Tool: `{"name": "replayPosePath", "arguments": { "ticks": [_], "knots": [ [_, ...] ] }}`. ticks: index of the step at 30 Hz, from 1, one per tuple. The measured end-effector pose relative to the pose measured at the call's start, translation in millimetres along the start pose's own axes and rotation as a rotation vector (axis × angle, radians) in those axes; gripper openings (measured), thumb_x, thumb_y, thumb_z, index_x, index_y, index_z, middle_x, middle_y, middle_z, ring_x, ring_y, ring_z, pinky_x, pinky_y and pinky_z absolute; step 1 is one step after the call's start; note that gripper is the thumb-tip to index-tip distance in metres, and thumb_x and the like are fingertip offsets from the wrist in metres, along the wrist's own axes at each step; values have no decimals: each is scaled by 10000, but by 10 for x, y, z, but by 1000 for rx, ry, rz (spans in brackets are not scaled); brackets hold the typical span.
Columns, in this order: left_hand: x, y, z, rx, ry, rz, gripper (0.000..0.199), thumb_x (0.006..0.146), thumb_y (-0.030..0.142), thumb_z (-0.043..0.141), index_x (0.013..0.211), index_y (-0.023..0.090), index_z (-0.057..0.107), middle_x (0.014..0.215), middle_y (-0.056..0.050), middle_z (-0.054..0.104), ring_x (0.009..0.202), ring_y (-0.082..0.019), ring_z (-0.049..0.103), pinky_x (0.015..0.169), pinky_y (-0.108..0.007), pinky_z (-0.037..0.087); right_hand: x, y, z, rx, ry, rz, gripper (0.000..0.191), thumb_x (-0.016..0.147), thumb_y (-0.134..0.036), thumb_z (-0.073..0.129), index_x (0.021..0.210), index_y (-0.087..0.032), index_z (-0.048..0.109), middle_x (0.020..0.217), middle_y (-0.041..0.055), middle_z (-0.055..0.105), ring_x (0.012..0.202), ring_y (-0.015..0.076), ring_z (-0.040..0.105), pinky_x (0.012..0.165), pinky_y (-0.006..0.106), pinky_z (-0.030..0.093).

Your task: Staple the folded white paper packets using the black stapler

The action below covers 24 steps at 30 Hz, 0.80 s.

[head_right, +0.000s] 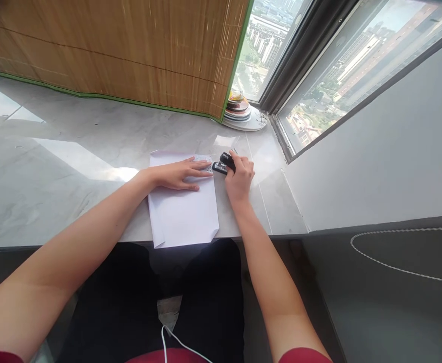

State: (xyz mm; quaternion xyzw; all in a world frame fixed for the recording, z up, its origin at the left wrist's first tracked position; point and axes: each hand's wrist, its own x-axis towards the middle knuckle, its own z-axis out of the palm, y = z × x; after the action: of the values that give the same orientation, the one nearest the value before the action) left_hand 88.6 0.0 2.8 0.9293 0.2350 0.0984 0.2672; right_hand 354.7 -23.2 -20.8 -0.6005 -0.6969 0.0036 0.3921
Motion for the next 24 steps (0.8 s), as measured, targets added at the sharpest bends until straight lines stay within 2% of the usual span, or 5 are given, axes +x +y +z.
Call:
{"name": "replayPosePath", "arguments": {
  "ticks": [9,13,17,20,24],
  "knots": [
    [13,3,-31,59,47,-19,751,1027,641,577,1658,243,489,1781,-125,339,1669,-317,252,1361,-522,105,42,112,-8,-3,12,177,310,863,-276,622,1155,-221,708,1136,131,761,1052,320,675,963,461,529],
    [-6,-35,-114,-36,691,-219,471,1058,635,518,1105,251,786,1320,-116,752,1346,-307,600,1216,-513,379,62,16,-75,109,85,160,287,888,-355,627,1119,-198,693,1082,122,775,1000,297,698,919,431,545],
    [-131,-204,-205,-374,1425,-334,641,1056,687,483,599,238,456,656,-50,527,706,-202,567,678,-347,466,-1,-250,-128,219,48,107,306,903,-457,663,1068,-200,678,1030,107,770,919,269,686,836,401,546],
    [-245,-332,-288,-688,1630,-312,687,1035,734,468,606,239,263,582,21,286,527,-135,334,517,-313,283,-145,-606,-114,317,-135,72,277,876,-461,734,994,-221,660,935,60,756,824,234,672,760,360,523],
    [-329,-407,-371,-836,1681,-316,705,999,788,455,662,234,177,585,59,162,515,-121,207,504,-314,202,-328,-1049,20,293,-296,21,203,859,-358,771,929,-251,614,914,25,733,823,217,664,747,337,481]
  ]
}}
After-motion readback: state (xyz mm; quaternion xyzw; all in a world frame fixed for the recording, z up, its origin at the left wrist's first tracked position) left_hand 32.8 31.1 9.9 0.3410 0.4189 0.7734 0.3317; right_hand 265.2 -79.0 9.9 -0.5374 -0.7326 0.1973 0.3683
